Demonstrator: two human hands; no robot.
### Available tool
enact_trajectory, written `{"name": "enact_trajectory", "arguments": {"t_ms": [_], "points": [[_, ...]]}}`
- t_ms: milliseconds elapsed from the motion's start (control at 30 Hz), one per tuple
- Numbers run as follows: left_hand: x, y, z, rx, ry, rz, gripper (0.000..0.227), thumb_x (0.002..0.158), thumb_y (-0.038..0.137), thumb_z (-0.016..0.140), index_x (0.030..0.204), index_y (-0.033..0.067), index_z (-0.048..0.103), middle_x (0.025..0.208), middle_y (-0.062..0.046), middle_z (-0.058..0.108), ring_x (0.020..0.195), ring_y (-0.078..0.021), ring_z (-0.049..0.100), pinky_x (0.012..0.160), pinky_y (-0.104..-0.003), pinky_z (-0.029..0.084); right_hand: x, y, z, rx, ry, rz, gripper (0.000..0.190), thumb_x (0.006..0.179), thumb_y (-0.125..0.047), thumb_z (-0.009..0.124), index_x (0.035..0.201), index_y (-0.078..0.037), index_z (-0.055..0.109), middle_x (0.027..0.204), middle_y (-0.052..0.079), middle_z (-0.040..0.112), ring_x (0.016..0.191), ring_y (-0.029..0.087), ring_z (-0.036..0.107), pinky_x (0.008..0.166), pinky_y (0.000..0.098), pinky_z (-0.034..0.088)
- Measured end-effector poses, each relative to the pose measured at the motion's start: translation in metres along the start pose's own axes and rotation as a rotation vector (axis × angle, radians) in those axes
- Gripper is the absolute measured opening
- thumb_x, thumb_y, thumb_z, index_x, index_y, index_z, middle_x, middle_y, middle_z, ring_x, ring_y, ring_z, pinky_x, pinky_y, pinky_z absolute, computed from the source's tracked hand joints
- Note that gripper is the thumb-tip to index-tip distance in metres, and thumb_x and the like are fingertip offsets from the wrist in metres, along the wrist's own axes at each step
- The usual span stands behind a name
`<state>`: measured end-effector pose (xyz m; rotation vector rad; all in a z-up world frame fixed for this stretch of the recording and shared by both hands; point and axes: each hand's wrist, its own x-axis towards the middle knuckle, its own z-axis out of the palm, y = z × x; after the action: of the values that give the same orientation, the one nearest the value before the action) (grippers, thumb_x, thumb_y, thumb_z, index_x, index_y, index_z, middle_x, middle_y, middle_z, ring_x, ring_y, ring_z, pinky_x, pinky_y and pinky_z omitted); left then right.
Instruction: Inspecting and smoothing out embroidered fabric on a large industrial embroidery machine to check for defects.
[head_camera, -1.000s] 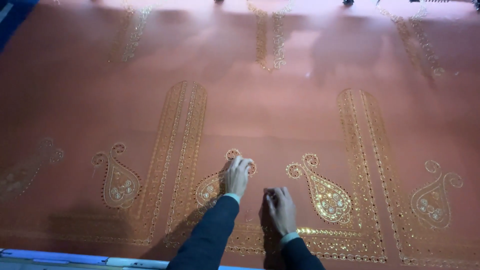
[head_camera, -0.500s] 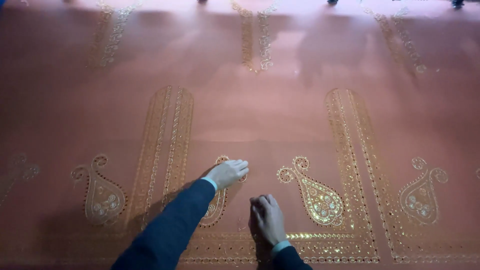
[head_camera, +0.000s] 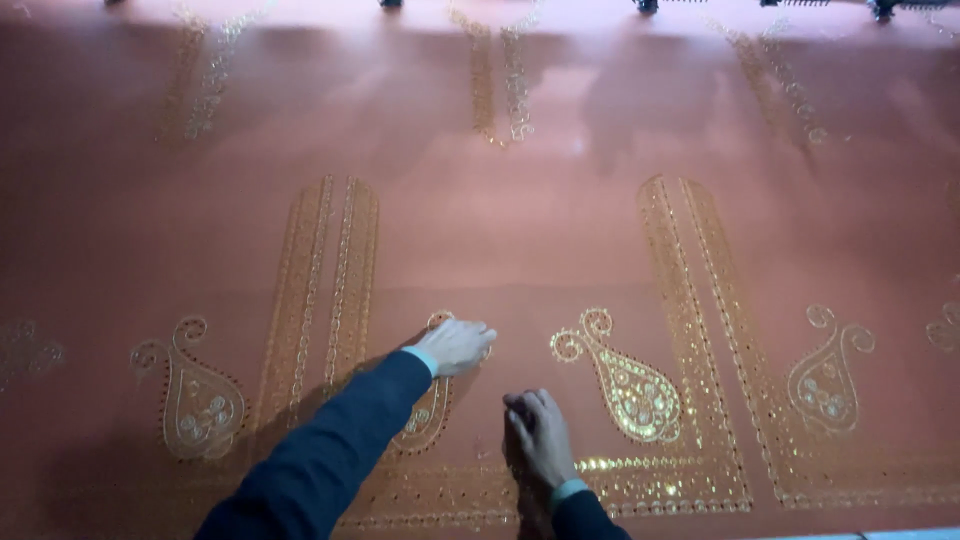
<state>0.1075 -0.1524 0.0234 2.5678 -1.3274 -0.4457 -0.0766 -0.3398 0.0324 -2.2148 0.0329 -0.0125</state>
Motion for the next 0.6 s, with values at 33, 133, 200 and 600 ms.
{"name": "enact_trajectory", "arguments": {"t_ms": [33,133,200,600], "points": [[-0.003,0.003,0.001,-0.001,-0.001,0.001,0.013,0.099,0.021,0.051,0.097,0.0079,0.055,0.092,-0.016,0.065,0.083,-0.0399,0.068,0.06,-0.056,0.047,-0.002,0.0,0.0,0.0,0.0,0.002,0.02,0.093,-0.023,0.063,0.107,-0.013,0.073,0.098,0.007,0.064,0.094,0.028,0.065,0.082,0.0388,0.052],[-0.006,-0.004,0.001,-0.04,0.005,-0.03,0.017,0.098,0.024,0.047,0.099,0.0087,0.054,0.091,-0.018,0.064,0.074,-0.0442,0.065,0.06,-0.058,0.043,0.002,-0.003,0.0,0.041,0.01,-0.016,0.016,0.095,-0.021,0.063,0.105,-0.013,0.072,0.098,0.006,0.065,0.094,0.025,0.068,0.083,0.0361,0.053],[-0.01,-0.015,0.012,-0.338,0.124,-0.18,0.019,0.096,0.029,0.043,0.087,0.013,0.047,0.09,-0.016,0.068,0.083,-0.0429,0.064,0.073,-0.054,0.041,-0.002,-0.007,-0.001,0.066,0.037,0.0,0.019,0.093,-0.024,0.064,0.104,-0.013,0.074,0.098,0.006,0.066,0.095,0.025,0.068,0.083,0.0362,0.053],[-0.081,0.073,0.026,-0.405,0.295,-0.375,0.037,0.103,0.042,0.056,0.077,0.0158,0.057,0.08,-0.006,0.062,0.07,-0.0308,0.063,0.064,-0.047,0.043,-0.005,-0.004,0.023,0.002,0.156,-0.028,0.018,0.09,-0.019,0.063,0.104,-0.013,0.073,0.094,0.008,0.066,0.093,0.028,0.061,0.084,0.0397,0.049]]}}
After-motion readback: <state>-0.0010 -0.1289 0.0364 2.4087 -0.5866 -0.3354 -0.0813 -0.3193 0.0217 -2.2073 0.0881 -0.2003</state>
